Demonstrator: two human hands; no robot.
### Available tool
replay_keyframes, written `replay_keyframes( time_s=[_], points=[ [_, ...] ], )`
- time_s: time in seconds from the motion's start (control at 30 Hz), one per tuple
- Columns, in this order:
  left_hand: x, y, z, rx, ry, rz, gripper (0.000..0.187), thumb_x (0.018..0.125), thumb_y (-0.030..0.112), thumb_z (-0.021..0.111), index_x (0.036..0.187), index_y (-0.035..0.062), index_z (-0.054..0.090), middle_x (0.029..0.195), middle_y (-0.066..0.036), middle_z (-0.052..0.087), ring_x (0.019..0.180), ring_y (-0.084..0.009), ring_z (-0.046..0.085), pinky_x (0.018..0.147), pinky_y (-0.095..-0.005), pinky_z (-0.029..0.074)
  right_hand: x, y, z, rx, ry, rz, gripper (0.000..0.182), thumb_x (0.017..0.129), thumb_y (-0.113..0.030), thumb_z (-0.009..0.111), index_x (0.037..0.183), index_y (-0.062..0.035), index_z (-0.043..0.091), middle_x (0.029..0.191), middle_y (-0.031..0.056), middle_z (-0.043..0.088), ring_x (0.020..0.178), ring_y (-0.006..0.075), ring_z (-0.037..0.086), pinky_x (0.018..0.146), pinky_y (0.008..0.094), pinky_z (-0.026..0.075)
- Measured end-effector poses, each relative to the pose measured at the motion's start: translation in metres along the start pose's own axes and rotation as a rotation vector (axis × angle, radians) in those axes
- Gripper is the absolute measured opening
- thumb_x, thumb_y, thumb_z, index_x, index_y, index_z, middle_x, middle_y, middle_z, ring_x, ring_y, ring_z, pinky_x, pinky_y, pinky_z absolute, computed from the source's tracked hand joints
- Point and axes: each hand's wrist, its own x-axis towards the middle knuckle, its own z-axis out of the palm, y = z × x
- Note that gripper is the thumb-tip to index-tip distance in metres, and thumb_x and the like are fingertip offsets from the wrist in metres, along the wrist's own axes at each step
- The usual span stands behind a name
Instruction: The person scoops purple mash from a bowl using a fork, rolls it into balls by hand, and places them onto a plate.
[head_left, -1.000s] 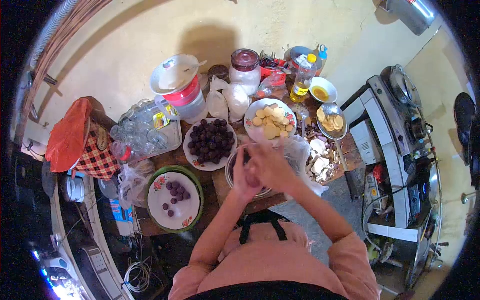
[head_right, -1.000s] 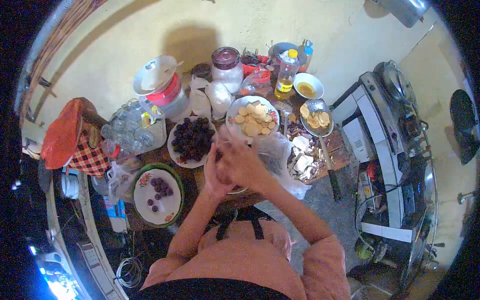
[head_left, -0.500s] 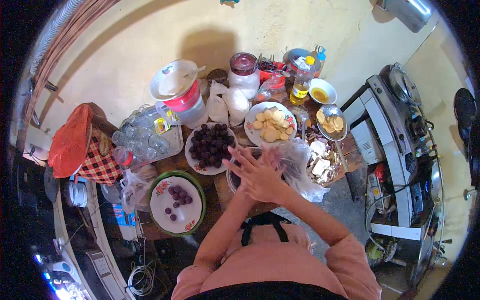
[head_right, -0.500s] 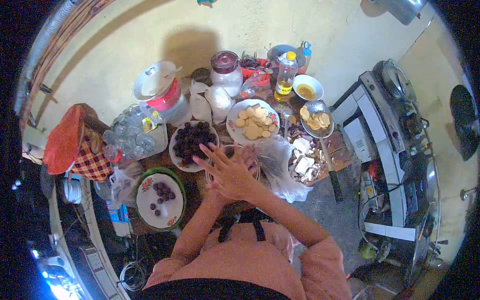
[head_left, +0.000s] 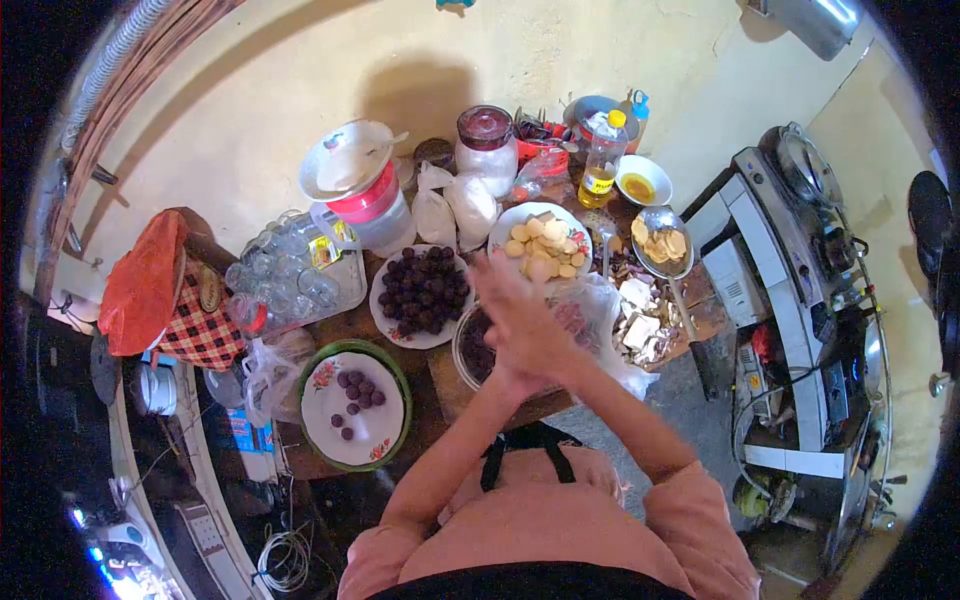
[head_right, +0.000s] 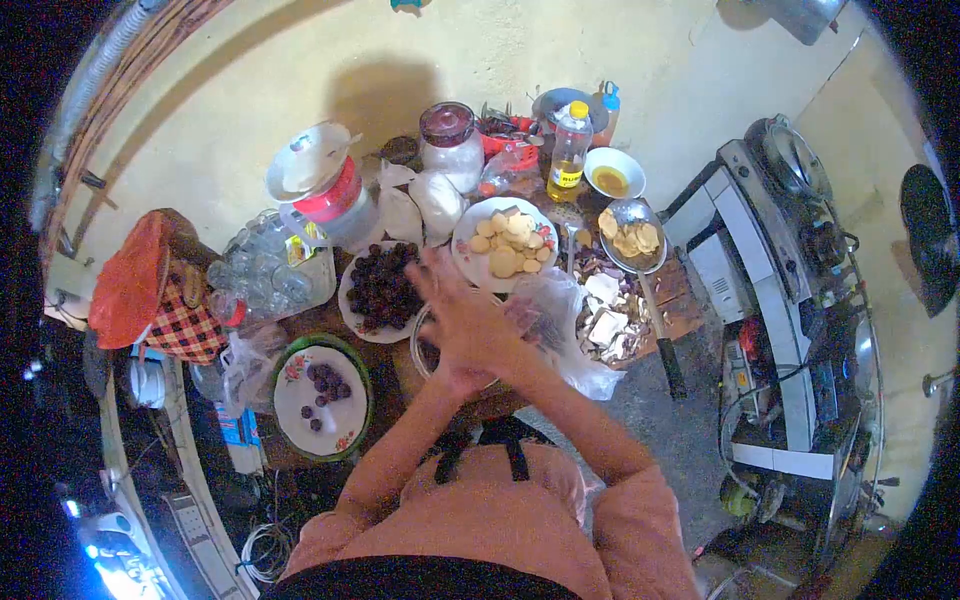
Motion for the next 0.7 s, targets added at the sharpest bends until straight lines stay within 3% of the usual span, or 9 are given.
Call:
replay_keyframes(
  time_s=[0.1,0.23,0.33,0.37,0.43,0.5,0.57,0.67,0.7],
  points=[
    [0.007,0.009,-0.013,0.004,-0.108,0.079,0.068,0.083,0.061,0.031,0.132,0.0142,0.032,0.135,-0.011,0.035,0.123,-0.0284,0.035,0.103,-0.0439,0.025,-0.015,-0.002,0.006,0.013,-0.028,-0.182,0.069,0.076,-0.035,0.049,0.138,-0.0194,0.022,0.143,0.0087,0.021,0.13,0.0312,0.022,0.099,0.0621,0.01],
    [0.009,0.006,-0.028,-0.045,-0.139,0.063,0.072,0.084,0.061,0.027,0.135,0.0096,0.024,0.139,-0.013,0.027,0.127,-0.0294,0.028,0.105,-0.0446,0.02,0.004,0.01,-0.018,0.046,0.0,0.081,0.071,0.077,-0.037,0.049,0.138,-0.0159,0.021,0.144,0.0075,0.018,0.131,0.0308,0.021,0.1,0.0614,0.011],
    [0.017,0.001,-0.04,-0.081,-0.205,0.006,0.073,0.085,0.057,0.025,0.136,0.0051,0.02,0.14,-0.014,0.023,0.128,-0.031,0.024,0.105,-0.0444,0.019,0.001,-0.024,-0.021,0.021,-0.281,-0.039,0.071,0.079,-0.038,0.047,0.138,-0.0112,0.019,0.145,0.0061,0.016,0.132,0.0286,0.018,0.102,0.0592,0.008],
    [0.011,0.012,-0.03,-0.073,-0.138,0.03,0.072,0.085,0.057,0.026,0.135,0.0043,0.023,0.139,-0.014,0.026,0.128,-0.0311,0.026,0.105,-0.0443,0.019,-0.006,-0.021,-0.014,0.27,-0.052,-0.238,0.074,0.08,-0.045,0.042,0.138,-0.0082,0.015,0.145,0.0084,0.013,0.133,0.0281,0.013,0.105,0.0533,0.003],
    [0.004,0.02,-0.009,-0.05,-0.022,0.051,0.071,0.085,0.056,0.03,0.131,0.0032,0.03,0.136,-0.014,0.032,0.125,-0.0305,0.03,0.104,-0.0438,0.022,-0.038,0.009,0.074,0.456,-0.114,0.308,0.07,0.085,-0.052,0.026,0.14,-0.0125,0.008,0.145,0.0109,0.01,0.133,0.028,0.013,0.106,0.0475,0.004],
    [-0.002,0.024,0.0,-0.01,0.083,0.047,0.069,0.083,0.056,0.036,0.127,0.0028,0.039,0.13,-0.014,0.04,0.121,-0.0291,0.036,0.103,-0.0427,0.025,-0.036,0.016,0.075,0.994,-0.096,0.463,0.071,0.086,-0.059,0.015,0.141,-0.0147,0.003,0.145,0.0125,0.007,0.133,0.0274,0.01,0.107,0.0425,0.003],
    [0.0,0.031,-0.035,-0.178,-0.07,-0.1,0.067,0.081,0.057,0.04,0.122,0.0035,0.045,0.125,-0.014,0.046,0.117,-0.0277,0.042,0.101,-0.0416,0.028,0.007,0.013,-0.017,1.863,0.022,0.151,0.076,0.083,-0.064,0.007,0.14,-0.0147,0.0,0.145,0.0134,0.005,0.134,0.026,0.007,0.107,0.038,0.001],
    [-0.007,0.025,0.001,-0.127,-0.049,-0.107,0.067,0.08,0.059,0.043,0.12,0.0046,0.048,0.12,-0.012,0.051,0.112,-0.0246,0.047,0.098,-0.0385,0.033,0.013,0.023,-0.035,1.359,0.036,0.203,0.081,0.079,-0.068,0.002,0.14,-0.0134,-0.001,0.145,0.0126,0.005,0.134,0.0258,0.004,0.107,0.0379,-0.001],
    [-0.009,0.024,0.009,-0.035,0.018,-0.089,0.065,0.082,0.058,0.041,0.118,0.0045,0.049,0.118,-0.011,0.052,0.109,-0.0237,0.049,0.097,-0.037,0.034,0.015,0.026,-0.034,1.051,0.062,0.138,0.078,0.083,-0.064,0.01,0.14,-0.011,0.002,0.146,0.0125,0.005,0.134,0.0271,0.005,0.107,0.0423,0.0]
  ],
)
